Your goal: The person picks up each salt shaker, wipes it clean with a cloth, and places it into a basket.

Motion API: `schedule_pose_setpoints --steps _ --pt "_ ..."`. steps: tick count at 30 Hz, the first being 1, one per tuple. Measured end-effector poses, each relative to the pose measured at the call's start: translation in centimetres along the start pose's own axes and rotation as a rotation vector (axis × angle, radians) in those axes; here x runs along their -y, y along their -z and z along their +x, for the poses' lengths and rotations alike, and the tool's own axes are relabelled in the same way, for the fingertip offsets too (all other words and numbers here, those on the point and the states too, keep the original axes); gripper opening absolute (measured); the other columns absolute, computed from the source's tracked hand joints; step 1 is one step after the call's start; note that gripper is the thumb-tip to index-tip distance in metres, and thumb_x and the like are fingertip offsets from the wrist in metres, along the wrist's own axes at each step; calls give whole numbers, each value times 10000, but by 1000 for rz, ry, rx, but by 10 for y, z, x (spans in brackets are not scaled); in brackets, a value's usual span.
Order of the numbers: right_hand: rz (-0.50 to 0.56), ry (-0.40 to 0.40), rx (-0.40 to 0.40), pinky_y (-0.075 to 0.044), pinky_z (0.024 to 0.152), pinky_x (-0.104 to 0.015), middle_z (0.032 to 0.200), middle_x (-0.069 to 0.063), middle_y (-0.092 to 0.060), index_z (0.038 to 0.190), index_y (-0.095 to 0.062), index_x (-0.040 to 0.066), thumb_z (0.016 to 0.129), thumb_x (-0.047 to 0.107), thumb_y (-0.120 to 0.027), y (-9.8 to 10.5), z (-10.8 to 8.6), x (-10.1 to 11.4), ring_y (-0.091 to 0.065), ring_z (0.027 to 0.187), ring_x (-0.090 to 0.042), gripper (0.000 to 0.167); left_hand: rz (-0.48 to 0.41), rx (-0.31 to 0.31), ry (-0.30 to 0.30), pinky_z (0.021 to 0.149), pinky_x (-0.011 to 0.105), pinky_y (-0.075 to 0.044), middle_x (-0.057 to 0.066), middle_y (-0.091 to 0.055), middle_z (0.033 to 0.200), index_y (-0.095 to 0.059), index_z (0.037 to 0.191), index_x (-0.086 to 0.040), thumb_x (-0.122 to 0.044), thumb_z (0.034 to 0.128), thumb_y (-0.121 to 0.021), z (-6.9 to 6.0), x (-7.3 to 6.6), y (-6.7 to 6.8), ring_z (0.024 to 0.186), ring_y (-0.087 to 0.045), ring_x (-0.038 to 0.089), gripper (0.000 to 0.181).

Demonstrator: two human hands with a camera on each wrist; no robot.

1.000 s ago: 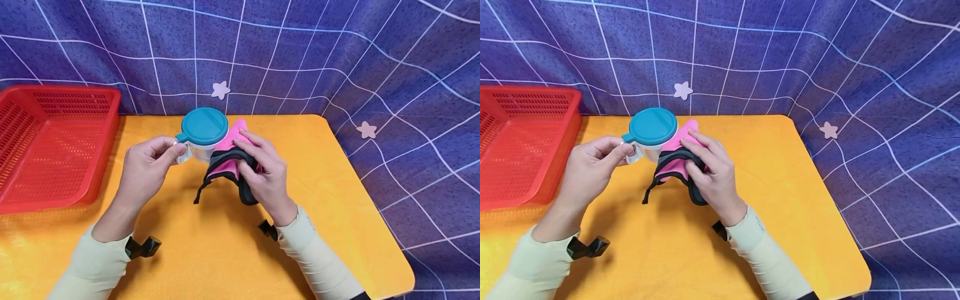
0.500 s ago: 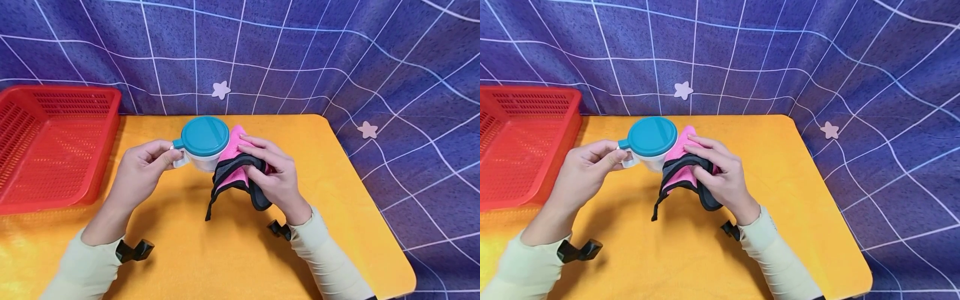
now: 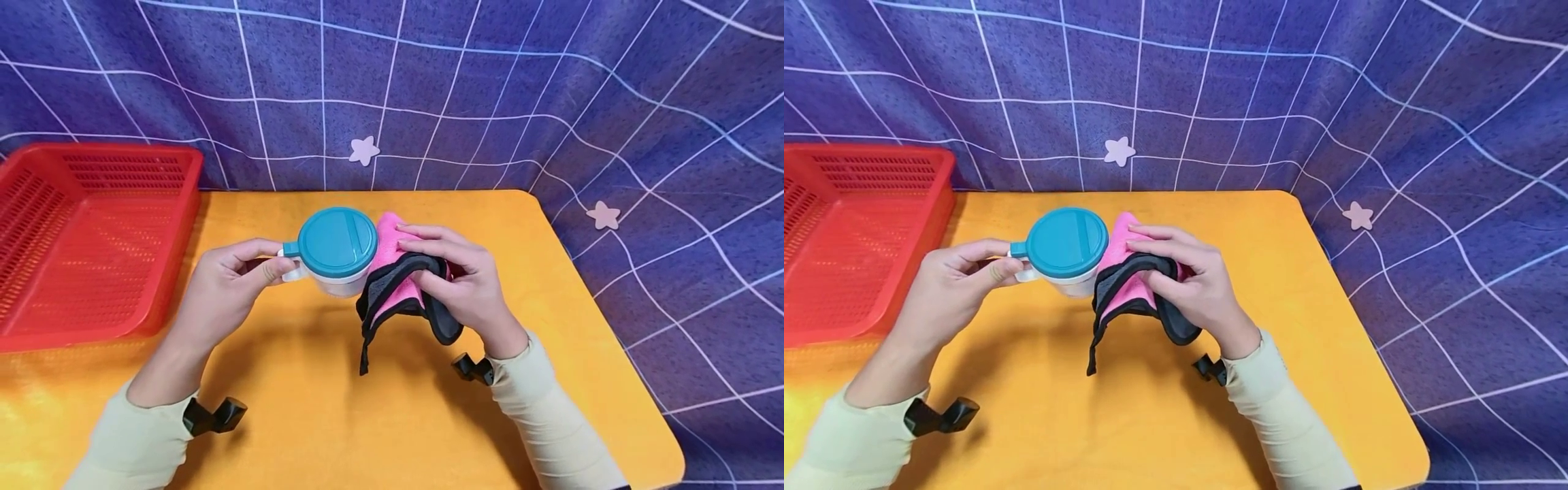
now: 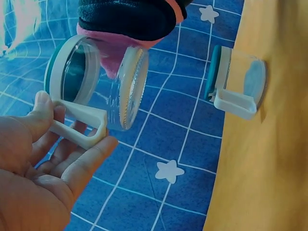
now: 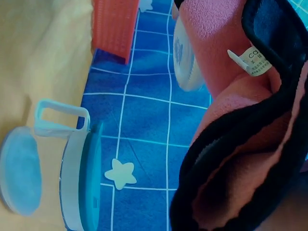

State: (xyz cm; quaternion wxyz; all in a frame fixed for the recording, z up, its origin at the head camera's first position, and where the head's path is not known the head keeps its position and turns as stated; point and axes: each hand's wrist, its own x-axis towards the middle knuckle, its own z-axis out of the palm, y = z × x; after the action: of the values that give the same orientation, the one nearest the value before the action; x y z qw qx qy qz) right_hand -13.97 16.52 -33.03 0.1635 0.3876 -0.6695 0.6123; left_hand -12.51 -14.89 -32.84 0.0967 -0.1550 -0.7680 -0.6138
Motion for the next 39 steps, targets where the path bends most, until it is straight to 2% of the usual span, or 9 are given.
schedule_pose_setpoints --steps 5,10,15,22,30,33,39 --pt "17 -6 21 -487 1058 -462 1256 -211 -691 1139 -744 -82 844 -92 -728 5 7 -4 -596 1236 -451 296 10 -5 -1 748 204 -591 -65 -739 867 -739 1009 77 21 931 -743 1 -2 1 765 -695 98 96" --pt "52 -36 61 -493 1051 -448 1254 -215 -690 1141 -734 -100 840 -140 -713 12 14 -8 -599 1239 -435 304 9 20 -4 734 193 -585 -52 -738 855 -748 997 64 28 921 -750 0 -2 3 749 -682 102 84" --pt "79 -88 131 -522 1002 -374 1248 -208 -696 1146 -741 -81 853 -137 -702 18 16 -8 -593 1246 -414 300 23 81 -37 695 182 -556 -17 -726 852 -763 1000 24 31 906 -762 -2 2 8 744 -653 122 94" --pt "135 -151 232 -513 1005 -366 1249 -210 -694 1155 -744 -64 869 -123 -711 23 22 -10 -595 1244 -412 294 -3 172 -71 656 203 -534 17 -708 869 -758 1001 17 73 898 -750 -7 7 14 750 -623 136 118" --pt "190 -209 335 -502 1019 -395 1266 -207 -689 1179 -742 -45 895 -52 -718 29 32 -27 -605 1239 -397 285 -82 254 -93 698 209 -551 84 -699 902 -762 979 -2 61 900 -752 -14 11 15 795 -640 158 101" --pt "203 -230 372 -482 1055 -418 1268 -203 -689 1188 -744 -30 919 17 -732 30 34 -35 -601 1250 -395 274 -79 274 -101 686 206 -546 88 -698 898 -764 976 -13 45 906 -753 -16 12 14 795 -636 160 91" --pt "256 -254 426 -438 1105 -480 1254 -204 -696 1183 -761 18 947 101 -756 29 35 -49 -588 1264 -407 250 -34 270 -120 648 210 -537 55 -697 875 -776 960 -49 79 857 -785 -22 11 9 760 -618 159 164"
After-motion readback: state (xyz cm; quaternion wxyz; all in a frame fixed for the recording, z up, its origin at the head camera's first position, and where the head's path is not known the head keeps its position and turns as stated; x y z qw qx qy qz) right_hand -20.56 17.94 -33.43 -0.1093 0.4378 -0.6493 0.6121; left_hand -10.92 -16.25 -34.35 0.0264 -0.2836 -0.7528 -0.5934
